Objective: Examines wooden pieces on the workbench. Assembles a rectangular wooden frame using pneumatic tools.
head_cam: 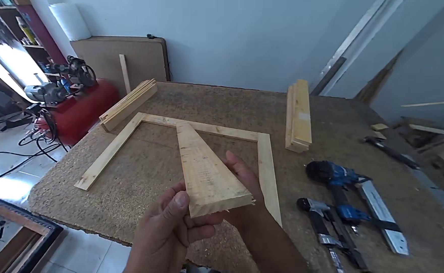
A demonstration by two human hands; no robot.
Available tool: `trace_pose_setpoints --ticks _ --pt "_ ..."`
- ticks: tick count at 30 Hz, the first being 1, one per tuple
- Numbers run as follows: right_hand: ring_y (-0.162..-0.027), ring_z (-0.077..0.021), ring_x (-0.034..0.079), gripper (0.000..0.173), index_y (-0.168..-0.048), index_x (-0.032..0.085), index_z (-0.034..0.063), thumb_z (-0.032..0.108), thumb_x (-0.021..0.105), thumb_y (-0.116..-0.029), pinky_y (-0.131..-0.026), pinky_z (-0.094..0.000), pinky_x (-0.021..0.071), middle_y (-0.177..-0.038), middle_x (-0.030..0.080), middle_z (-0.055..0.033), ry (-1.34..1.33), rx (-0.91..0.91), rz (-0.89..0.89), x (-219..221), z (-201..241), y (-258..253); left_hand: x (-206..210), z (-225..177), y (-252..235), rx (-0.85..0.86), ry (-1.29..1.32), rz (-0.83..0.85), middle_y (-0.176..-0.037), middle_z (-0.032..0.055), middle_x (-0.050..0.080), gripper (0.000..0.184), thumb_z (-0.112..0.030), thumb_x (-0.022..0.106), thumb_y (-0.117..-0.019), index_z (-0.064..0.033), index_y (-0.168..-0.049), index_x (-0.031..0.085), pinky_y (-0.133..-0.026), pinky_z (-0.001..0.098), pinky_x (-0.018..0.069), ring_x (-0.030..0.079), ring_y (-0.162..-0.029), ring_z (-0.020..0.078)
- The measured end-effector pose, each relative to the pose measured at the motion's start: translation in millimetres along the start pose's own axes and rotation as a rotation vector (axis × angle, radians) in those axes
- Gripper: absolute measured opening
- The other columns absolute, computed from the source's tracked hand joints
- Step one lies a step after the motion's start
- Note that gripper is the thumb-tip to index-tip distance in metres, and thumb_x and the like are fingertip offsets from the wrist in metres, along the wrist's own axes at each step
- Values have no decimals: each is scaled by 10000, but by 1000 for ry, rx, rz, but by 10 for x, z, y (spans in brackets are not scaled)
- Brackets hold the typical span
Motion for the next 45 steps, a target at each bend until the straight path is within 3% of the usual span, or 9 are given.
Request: trace_pose_setpoints --ticks 4,13,20,24,28,31,36,38,45 --pt "-948 -159 703 586 -1117 639 104 521 228 -1098 -850 -371 590 -1003 715 -66 3 -1 12 43 53 -36 -25 -56 -54 11 86 93 -1128 264 712 349 -238 588 -1043 28 -1268 572 -807 421 660 764 -942 332" --pt "-964 -197 708 555 -1402 541 73 474 293 -1109 -856 -386 601 -1131 696 -111 19 5 -71 80 124 -88 -32 -76 -121 -64 125 166 -1205 265 699 416 -274 635 -1012 -23 -1341 592 -828 436 651 756 -989 350" --pt "-899 -191 716 442 -1331 576 78 387 340 -1119 -801 -377 614 -1038 701 -94 39 -22 -66 140 213 -104 -76 -57 -214 -88 111 229 -1225 250 691 368 -270 615 -1020 -46 -1312 611 -847 442 643 750 -1003 350" --pt "-872 -186 717 427 -1430 506 79 339 369 -1120 -778 -359 619 -1049 693 -107 50 -13 -46 128 239 -113 -87 -45 -221 -133 105 252 -1227 237 700 361 -273 614 -1019 -67 -1314 643 -869 447 639 750 -1011 349" --pt "-811 -145 706 393 -1366 556 70 314 372 -1119 -732 -305 613 -993 689 -83 76 -24 -16 119 280 -119 -87 -18 -233 -146 85 257 -1222 231 706 358 -279 606 -1023 -79 -1316 647 -872 444 639 753 -1008 346" --pt "-854 -136 709 362 -1293 574 73 322 413 -1085 -790 -303 609 -985 691 -73 69 -57 70 105 296 -83 -81 15 -237 -141 79 261 -1220 234 705 353 -291 588 -1033 -88 -1317 636 -869 446 639 751 -1009 355" --pt "-1061 -113 682 677 -1522 391 125 477 605 -985 -940 -313 575 -1210 667 -19 13 -168 322 66 285 81 -34 34 -292 -89 111 283 -1230 235 700 321 -249 574 -1039 -59 -1288 646 -885 460 633 744 -1034 355" --pt "-1116 -109 674 757 -1518 411 145 545 681 -934 -981 -314 564 -1259 668 6 -44 -216 412 18 287 122 -13 32 -331 -74 104 294 -1236 235 696 326 -247 581 -1036 -53 -1290 642 -879 456 635 744 -1032 350" --pt "-1164 -152 674 677 -1448 540 176 541 709 -905 -1011 -359 561 -1284 682 -22 -109 -251 500 -174 347 144 93 99 -420 -33 75 253 -1178 261 702 330 -217 616 -1022 -27 -1291 603 -840 440 644 753 -984 339"
Point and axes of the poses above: each hand's wrist, its own y-axis away from the middle knuckle, its own x-axis out of the palm, z = x × y, the point moved 5 cm from there along -y, towards the middle knuckle
